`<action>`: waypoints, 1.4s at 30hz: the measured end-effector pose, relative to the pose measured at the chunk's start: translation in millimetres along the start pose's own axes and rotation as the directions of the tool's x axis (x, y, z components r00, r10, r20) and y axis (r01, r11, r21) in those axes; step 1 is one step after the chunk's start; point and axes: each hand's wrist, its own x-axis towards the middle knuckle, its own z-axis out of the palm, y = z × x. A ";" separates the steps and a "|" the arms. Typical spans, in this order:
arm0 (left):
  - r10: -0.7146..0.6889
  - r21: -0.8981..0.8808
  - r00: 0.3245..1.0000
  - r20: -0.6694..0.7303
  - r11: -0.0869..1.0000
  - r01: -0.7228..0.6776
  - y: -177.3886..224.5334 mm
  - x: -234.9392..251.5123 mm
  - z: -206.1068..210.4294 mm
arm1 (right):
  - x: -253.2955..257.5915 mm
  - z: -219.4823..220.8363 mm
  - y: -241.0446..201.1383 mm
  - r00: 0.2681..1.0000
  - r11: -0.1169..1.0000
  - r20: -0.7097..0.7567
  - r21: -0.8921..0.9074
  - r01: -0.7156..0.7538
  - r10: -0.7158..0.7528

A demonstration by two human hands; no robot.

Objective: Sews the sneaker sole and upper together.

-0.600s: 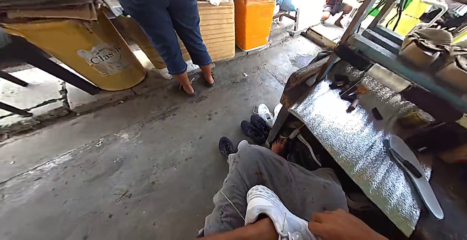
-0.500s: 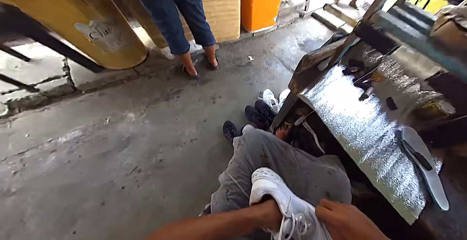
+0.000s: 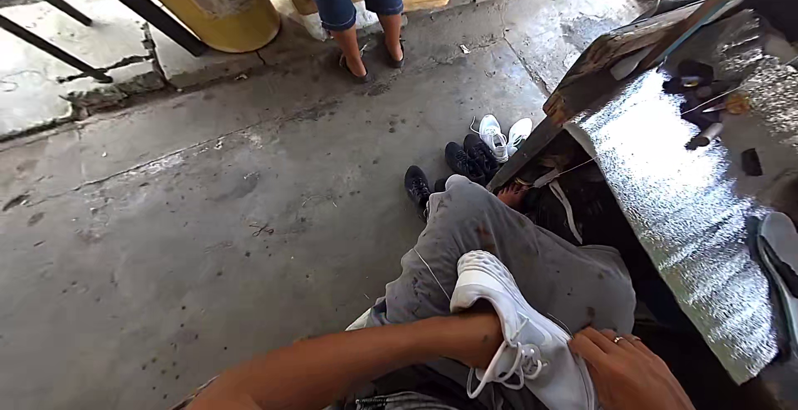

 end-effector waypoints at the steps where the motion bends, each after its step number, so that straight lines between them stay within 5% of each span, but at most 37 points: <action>1: 0.014 0.012 0.999 0.042 1.000 -0.014 0.1 2.8 -4.0 | 3.5 -1.2 -0.4 1.000 0.998 0.010 -0.053 0.029 -0.029; 3: 0.037 0.020 0.992 0.118 0.999 -0.040 -0.4 5.1 -7.4 | 10.7 -3.5 2.9 0.993 0.993 0.066 -0.067 0.100 -0.095; 7: 0.046 0.006 0.980 0.192 0.999 -0.048 0.5 10.3 -10.3 | 37.2 -32.2 23.3 0.895 0.985 0.431 0.165 0.050 -0.118; 13: -0.036 0.020 0.992 0.118 0.999 0.034 -0.4 5.6 -6.3 | 52.7 -38.1 30.2 0.890 0.994 0.449 0.097 0.042 -0.082; 18: -0.009 0.092 0.991 -0.131 0.996 0.021 0.7 1.0 7.8 | 27.1 -33.2 45.1 0.991 1.000 0.133 0.012 -0.001 0.000; 23: 0.094 0.103 0.925 -0.368 0.993 -0.060 -5.4 0.7 15.5 | -28.6 -37.8 83.5 0.946 0.947 -0.028 0.011 -0.322 0.322; 25: 0.083 0.099 0.930 -0.359 0.994 -0.050 -4.8 2.6 16.3 | -43.0 -31.0 80.5 0.921 0.911 0.064 0.136 -0.389 0.383; 29: 0.021 0.097 0.944 -0.330 0.995 0.012 -3.3 5.0 18.4 | -50.9 -13.0 58.0 0.923 0.763 0.321 0.536 -0.361 0.211; 33: 0.003 0.103 0.941 -0.338 0.994 0.033 -2.8 -0.4 19.7 | -50.1 -4.3 53.1 0.986 0.521 0.123 0.838 -0.163 0.111; 36: 0.018 0.132 0.935 -0.354 0.991 0.031 -4.7 -1.5 22.5 | -35.0 0.1 45.7 0.979 0.658 -0.078 0.750 -0.067 0.188; 39: 0.015 0.176 0.938 -0.347 0.983 0.049 -4.6 -2.6 23.4 | -12.3 6.7 37.8 0.984 0.858 -0.128 0.512 -0.040 0.122; 42: -0.009 0.187 0.948 -0.318 0.980 0.072 -3.2 -8.0 23.7 | -5.2 6.0 31.8 0.960 0.865 -0.214 0.498 -0.053 0.182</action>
